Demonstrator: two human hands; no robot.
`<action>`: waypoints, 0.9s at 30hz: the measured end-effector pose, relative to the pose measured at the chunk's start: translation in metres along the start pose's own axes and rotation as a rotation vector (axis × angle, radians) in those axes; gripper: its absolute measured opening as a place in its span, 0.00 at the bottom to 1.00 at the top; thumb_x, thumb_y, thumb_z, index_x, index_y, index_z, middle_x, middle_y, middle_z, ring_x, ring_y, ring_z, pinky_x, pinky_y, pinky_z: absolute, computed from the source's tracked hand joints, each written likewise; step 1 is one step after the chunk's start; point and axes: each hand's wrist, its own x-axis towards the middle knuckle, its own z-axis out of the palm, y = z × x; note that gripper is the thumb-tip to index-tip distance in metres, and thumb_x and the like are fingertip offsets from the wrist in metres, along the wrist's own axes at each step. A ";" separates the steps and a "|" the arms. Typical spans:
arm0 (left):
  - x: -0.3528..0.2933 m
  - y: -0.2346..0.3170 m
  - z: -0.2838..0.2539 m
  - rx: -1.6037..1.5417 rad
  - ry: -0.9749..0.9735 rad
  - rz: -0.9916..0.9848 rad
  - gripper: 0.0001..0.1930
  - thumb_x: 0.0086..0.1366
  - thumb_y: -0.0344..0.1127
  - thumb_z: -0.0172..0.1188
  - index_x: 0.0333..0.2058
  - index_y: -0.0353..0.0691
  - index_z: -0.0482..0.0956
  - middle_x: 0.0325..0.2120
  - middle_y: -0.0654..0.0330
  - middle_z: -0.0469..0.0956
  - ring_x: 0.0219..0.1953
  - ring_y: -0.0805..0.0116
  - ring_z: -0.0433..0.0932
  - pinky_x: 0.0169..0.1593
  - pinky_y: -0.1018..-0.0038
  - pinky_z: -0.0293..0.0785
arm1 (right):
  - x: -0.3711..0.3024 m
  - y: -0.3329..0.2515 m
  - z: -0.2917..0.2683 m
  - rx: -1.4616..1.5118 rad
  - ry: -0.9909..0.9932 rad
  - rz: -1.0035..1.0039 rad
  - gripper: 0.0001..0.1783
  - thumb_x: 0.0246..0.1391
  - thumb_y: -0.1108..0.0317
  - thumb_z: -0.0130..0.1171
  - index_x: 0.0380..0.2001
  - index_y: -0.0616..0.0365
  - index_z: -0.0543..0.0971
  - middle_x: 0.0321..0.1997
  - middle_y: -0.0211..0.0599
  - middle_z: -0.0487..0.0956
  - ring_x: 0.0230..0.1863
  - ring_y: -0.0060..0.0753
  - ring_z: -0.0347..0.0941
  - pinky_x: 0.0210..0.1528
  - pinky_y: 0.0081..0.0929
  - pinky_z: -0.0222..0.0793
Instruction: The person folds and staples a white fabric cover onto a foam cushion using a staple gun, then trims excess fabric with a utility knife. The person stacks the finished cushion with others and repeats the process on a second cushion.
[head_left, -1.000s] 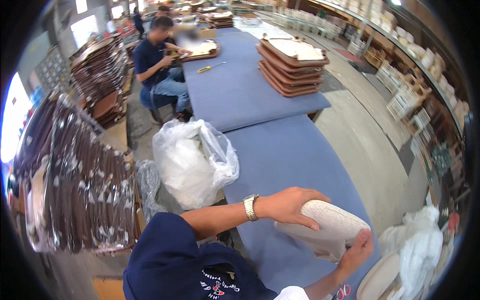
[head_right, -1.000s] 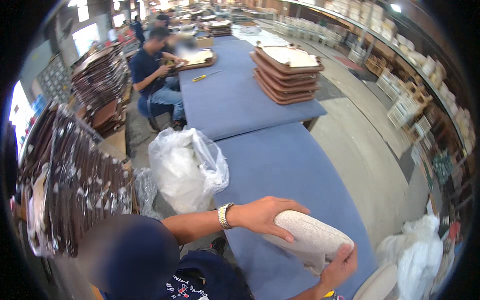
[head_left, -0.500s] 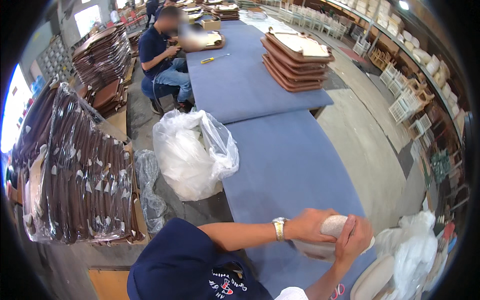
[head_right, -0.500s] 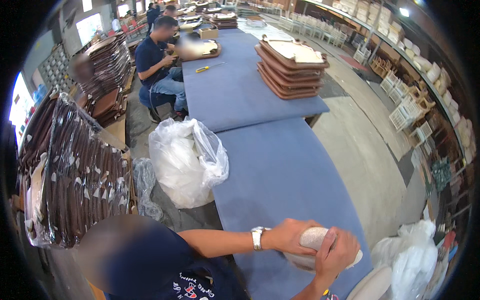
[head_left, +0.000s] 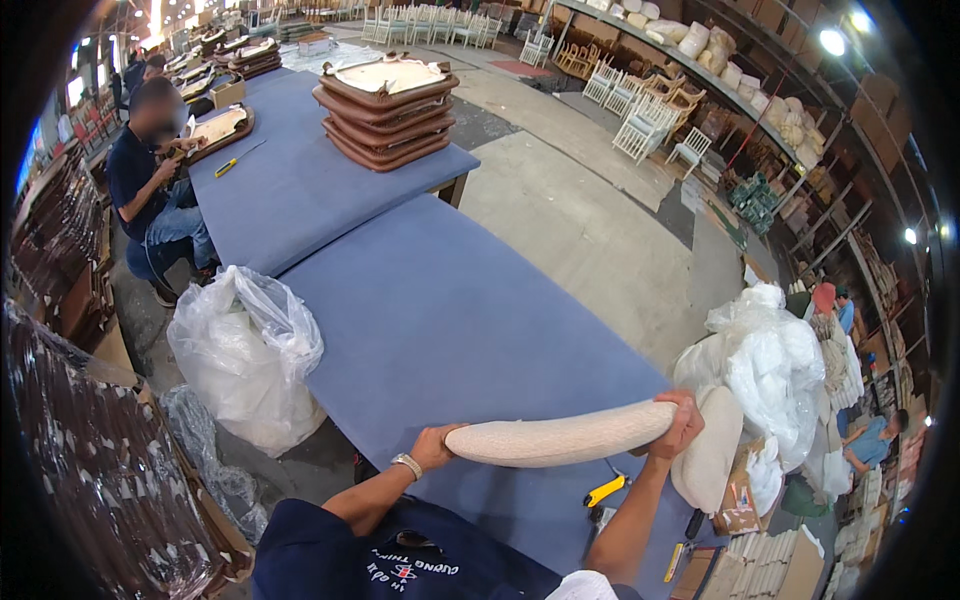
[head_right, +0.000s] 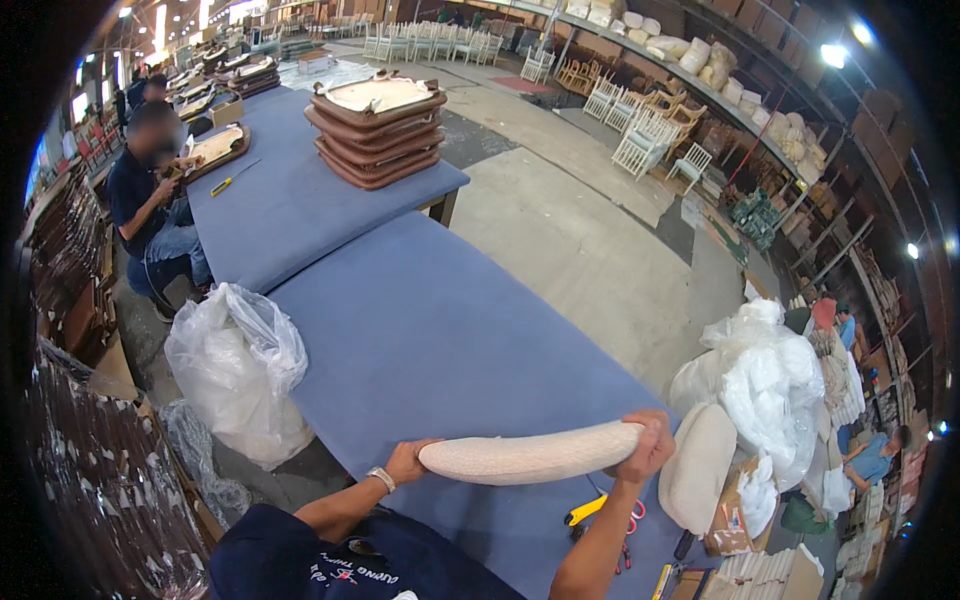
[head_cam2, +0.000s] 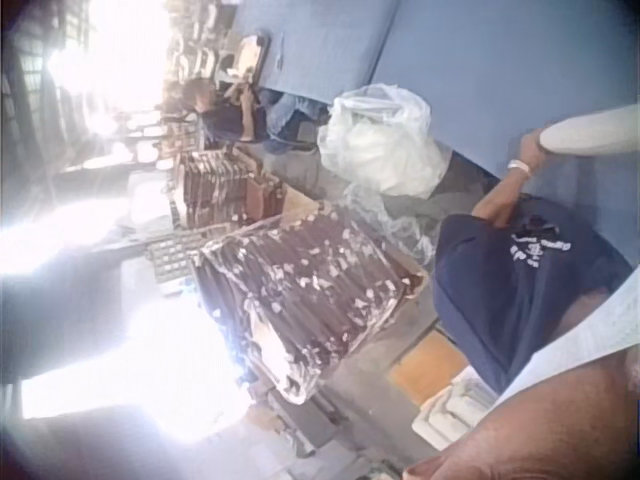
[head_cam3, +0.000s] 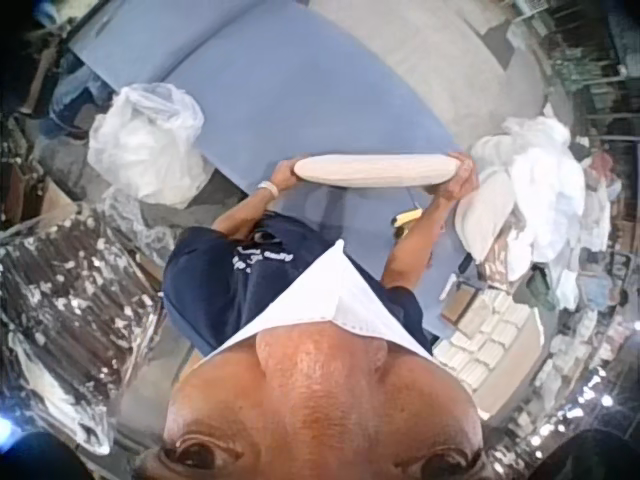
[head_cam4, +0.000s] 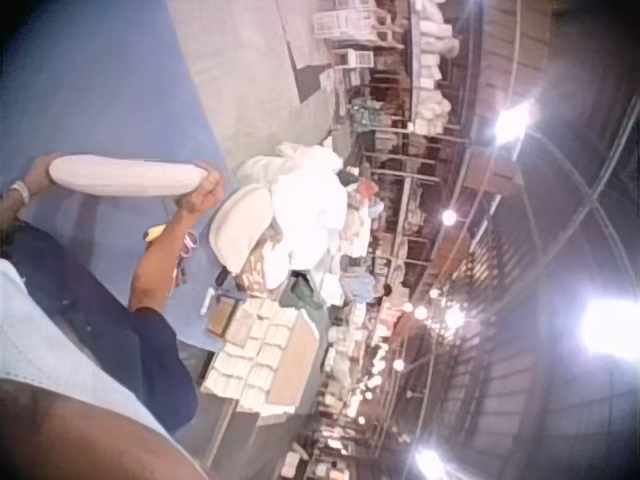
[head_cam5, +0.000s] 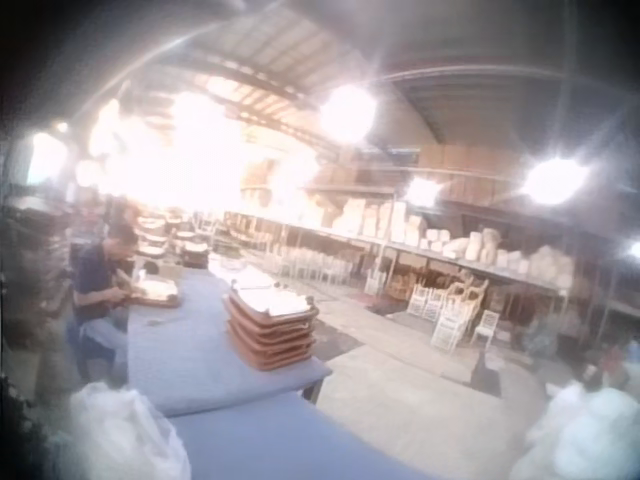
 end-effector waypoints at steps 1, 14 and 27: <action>0.006 0.011 -0.012 0.026 -0.006 0.001 0.29 0.56 0.37 0.75 0.58 0.50 0.80 0.57 0.56 0.82 0.60 0.48 0.78 0.63 0.58 0.76 | -0.001 0.013 -0.015 0.015 0.042 -0.030 0.25 0.62 0.56 0.45 0.23 0.66 0.81 0.25 0.46 0.79 0.30 0.41 0.75 0.40 0.38 0.68; -0.017 0.382 -0.231 0.387 0.202 0.562 0.31 0.55 0.51 0.77 0.52 0.37 0.85 0.37 0.50 0.86 0.41 0.55 0.87 0.46 0.68 0.81 | -0.032 0.094 0.072 0.591 0.319 0.850 0.37 0.74 0.39 0.37 0.46 0.62 0.83 0.39 0.37 0.83 0.43 0.34 0.78 0.53 0.34 0.72; 0.116 0.271 -0.033 -0.786 -0.272 0.009 0.40 0.79 0.65 0.32 0.77 0.42 0.49 0.78 0.54 0.47 0.79 0.60 0.45 0.78 0.68 0.42 | -0.022 0.010 0.145 0.579 0.090 0.606 0.37 0.77 0.48 0.37 0.74 0.66 0.58 0.78 0.49 0.60 0.78 0.41 0.56 0.78 0.34 0.49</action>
